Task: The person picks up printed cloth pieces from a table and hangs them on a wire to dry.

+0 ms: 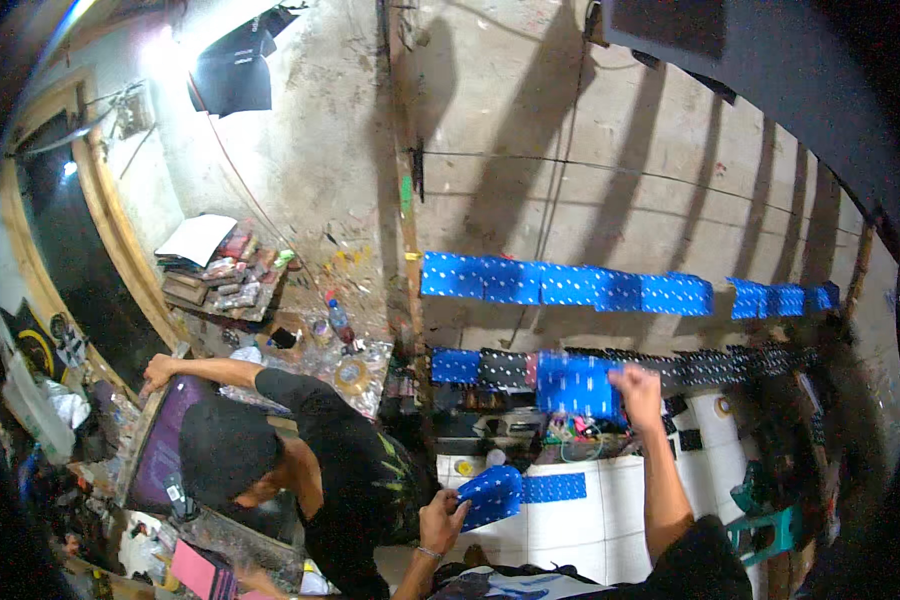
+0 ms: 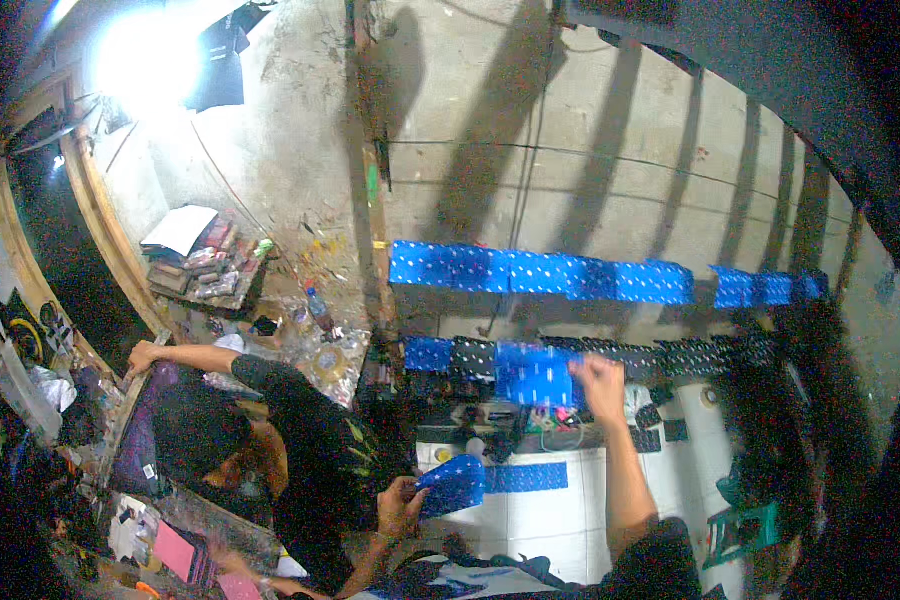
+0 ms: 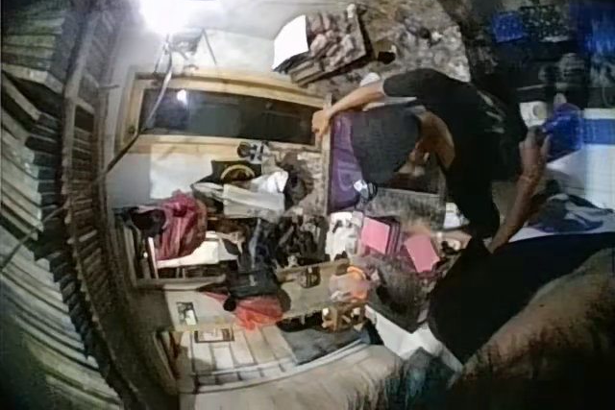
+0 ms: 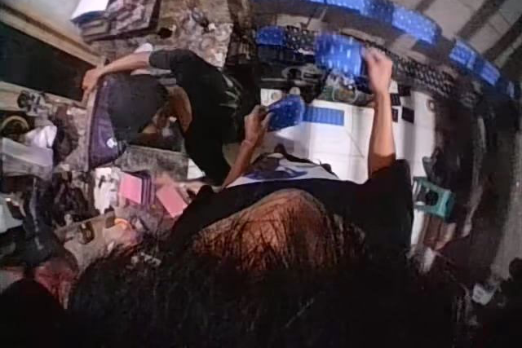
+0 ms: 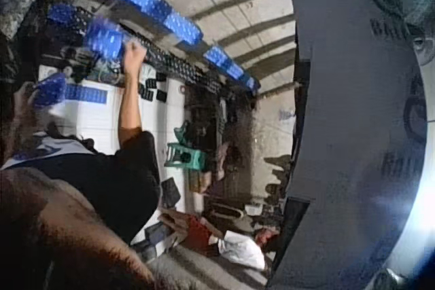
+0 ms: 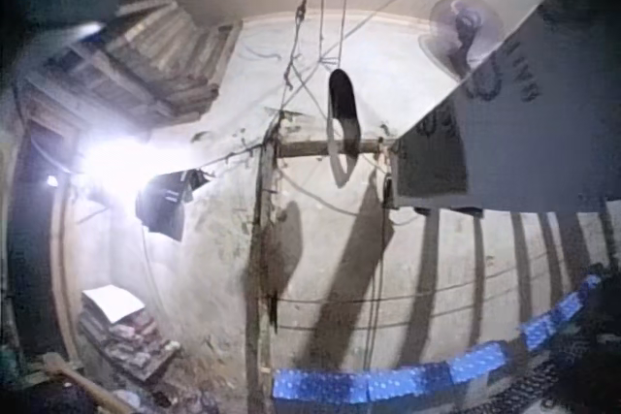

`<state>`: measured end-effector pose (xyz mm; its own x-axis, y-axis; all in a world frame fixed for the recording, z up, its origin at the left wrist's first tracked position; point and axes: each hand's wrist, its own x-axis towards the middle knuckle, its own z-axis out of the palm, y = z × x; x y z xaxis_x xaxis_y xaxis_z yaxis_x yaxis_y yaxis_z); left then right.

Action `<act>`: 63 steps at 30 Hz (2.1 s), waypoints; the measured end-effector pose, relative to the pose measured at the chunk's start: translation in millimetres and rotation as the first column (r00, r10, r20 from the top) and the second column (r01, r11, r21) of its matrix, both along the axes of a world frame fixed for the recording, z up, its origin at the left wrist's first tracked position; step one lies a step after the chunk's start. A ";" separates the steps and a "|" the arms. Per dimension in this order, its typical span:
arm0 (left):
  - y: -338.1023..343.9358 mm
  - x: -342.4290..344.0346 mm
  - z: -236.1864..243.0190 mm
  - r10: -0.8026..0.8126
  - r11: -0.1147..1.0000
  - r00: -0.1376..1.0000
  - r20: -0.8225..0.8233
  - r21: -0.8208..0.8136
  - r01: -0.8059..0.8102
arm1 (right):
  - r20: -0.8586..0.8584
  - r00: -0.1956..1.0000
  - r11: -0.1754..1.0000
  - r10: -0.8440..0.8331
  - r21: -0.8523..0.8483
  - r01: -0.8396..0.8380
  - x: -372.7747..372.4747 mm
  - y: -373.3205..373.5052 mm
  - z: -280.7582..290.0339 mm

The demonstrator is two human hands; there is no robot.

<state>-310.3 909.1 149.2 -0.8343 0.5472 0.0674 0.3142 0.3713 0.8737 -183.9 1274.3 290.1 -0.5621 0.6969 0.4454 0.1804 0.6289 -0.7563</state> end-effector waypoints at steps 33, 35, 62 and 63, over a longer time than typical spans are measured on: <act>126.6 -53.2 53.6 0.518 0.844 0.846 0.125 0.085 -0.529 | -0.385 0.831 0.886 0.401 -0.066 -0.459 -323.7 133.7 20.4; 133.4 -66.0 58.6 0.446 0.823 0.870 0.210 0.286 -0.491 | -0.073 0.735 0.648 0.675 -0.419 -0.636 -274.2 94.6 -50.4; 186.5 -114.3 87.5 0.267 0.907 0.958 -0.101 0.362 -0.215 | -0.265 0.675 0.342 0.688 -0.702 -0.624 -188.9 65.5 -50.0; 182.8 -114.1 90.6 0.243 0.950 0.968 -0.060 0.216 -0.225 | -0.183 0.670 0.405 0.719 -0.674 -0.618 -187.9 69.1 -51.7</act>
<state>-424.4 1091.9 239.8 -0.9236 0.3037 0.2339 0.3162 0.2585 0.9128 -371.8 1343.4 238.3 -0.9905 0.1293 -0.0478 0.0425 -0.0431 -0.9982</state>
